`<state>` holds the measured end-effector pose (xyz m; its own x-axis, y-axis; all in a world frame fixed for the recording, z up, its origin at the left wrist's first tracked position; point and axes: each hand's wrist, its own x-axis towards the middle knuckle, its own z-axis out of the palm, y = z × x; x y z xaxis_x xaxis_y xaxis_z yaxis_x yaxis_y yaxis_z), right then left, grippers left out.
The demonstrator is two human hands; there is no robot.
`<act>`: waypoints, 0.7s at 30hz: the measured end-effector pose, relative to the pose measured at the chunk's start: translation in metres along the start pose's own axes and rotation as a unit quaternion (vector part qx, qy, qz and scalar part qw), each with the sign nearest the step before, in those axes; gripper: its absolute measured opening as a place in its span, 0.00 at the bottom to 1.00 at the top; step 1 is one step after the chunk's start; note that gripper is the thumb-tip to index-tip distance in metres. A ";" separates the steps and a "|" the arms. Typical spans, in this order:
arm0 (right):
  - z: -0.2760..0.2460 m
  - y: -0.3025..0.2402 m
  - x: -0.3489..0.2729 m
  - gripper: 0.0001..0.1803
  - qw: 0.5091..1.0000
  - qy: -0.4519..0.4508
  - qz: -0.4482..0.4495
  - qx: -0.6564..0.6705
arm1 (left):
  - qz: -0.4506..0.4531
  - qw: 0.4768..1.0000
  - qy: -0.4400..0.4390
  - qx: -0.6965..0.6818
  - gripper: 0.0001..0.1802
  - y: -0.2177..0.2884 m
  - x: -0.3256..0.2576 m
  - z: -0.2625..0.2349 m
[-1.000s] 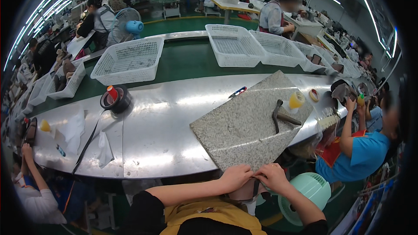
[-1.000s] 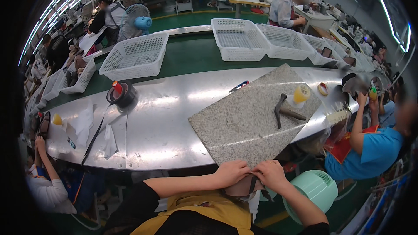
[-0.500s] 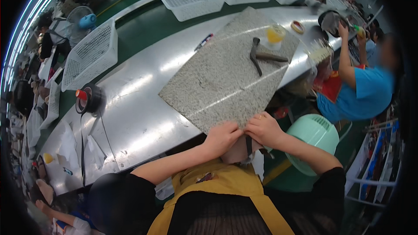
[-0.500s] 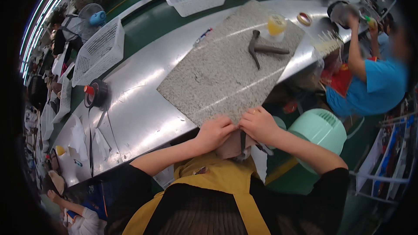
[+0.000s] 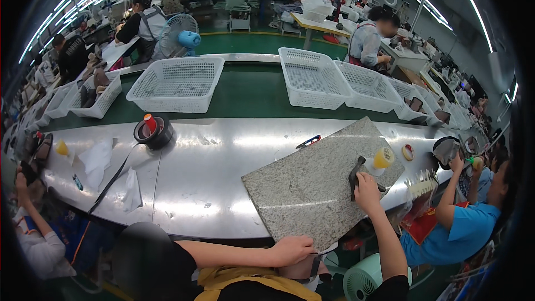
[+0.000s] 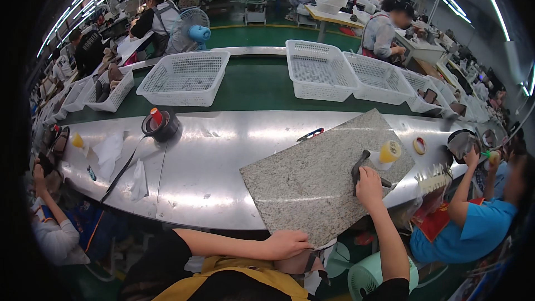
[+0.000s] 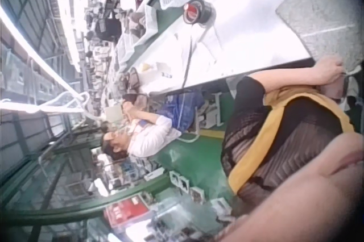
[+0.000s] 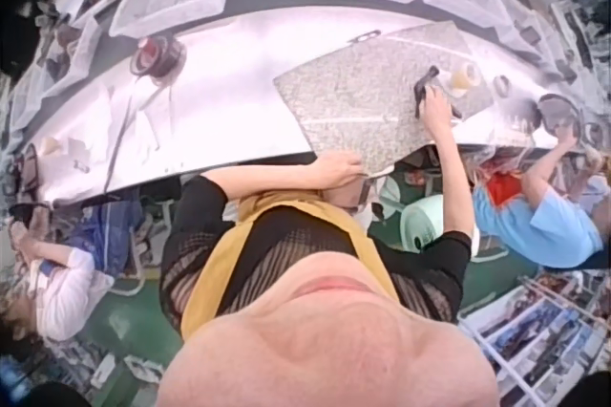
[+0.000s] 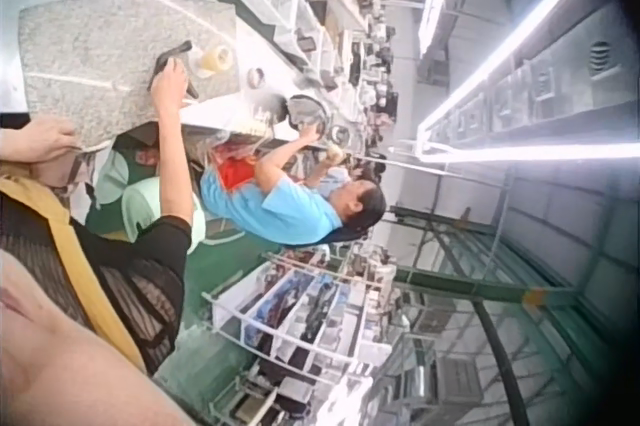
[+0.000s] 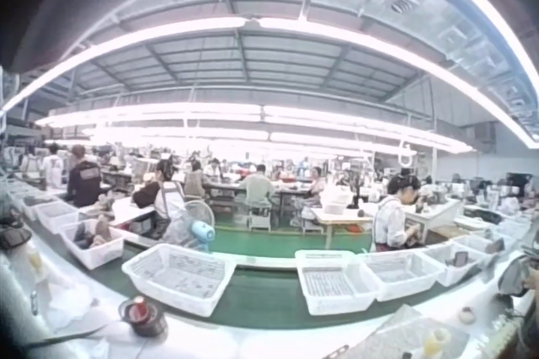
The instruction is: The person assembles a shoe by applying glue to the sole and upper, then using a hammer to secure the components together. The worker repeatedly hammers the shoe's edge while holding it against a workbench, then inspects the assembly and applies more glue to different sections.
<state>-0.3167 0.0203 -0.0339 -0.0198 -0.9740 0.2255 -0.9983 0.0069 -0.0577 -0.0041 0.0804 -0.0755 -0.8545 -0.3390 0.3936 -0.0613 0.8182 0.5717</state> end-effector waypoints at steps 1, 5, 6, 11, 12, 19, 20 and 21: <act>0.001 0.000 0.003 0.26 1.000 0.005 0.007 -0.009 | 0.005 1.000 0.000 -0.002 0.08 -0.001 0.000 -0.001; 0.014 0.019 0.009 0.25 0.999 -0.011 0.051 -0.007 | 0.025 1.000 -0.007 -0.001 0.10 -0.001 0.003 0.001; 0.020 0.018 0.008 0.25 0.999 0.008 0.047 -0.013 | 0.030 0.999 -0.018 0.000 0.11 0.000 0.003 -0.002; 0.036 0.015 -0.004 0.23 0.994 0.102 0.019 -0.021 | 0.091 0.994 -0.046 0.047 0.16 -0.003 -0.001 -0.001; 0.037 0.014 -0.002 0.23 0.992 0.121 0.014 -0.023 | 0.110 0.991 -0.045 0.065 0.17 -0.005 0.002 -0.004; 0.027 0.012 0.003 0.21 0.996 0.078 0.009 -0.037 | 0.193 0.974 -0.020 0.119 0.14 -0.009 0.005 0.000; 0.019 0.010 0.004 0.19 0.998 0.047 0.021 -0.018 | 0.190 0.973 -0.024 0.130 0.14 -0.008 0.006 0.000; 0.012 0.005 0.003 0.18 0.999 0.015 0.034 0.004 | 0.183 0.973 -0.031 0.139 0.14 -0.006 0.005 0.000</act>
<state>-0.3208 0.0143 -0.0454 -0.0883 -0.9645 0.2491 -0.9942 0.0699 -0.0819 -0.0078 0.0733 -0.0770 -0.8742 0.0201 0.4851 0.1231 0.9757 0.1814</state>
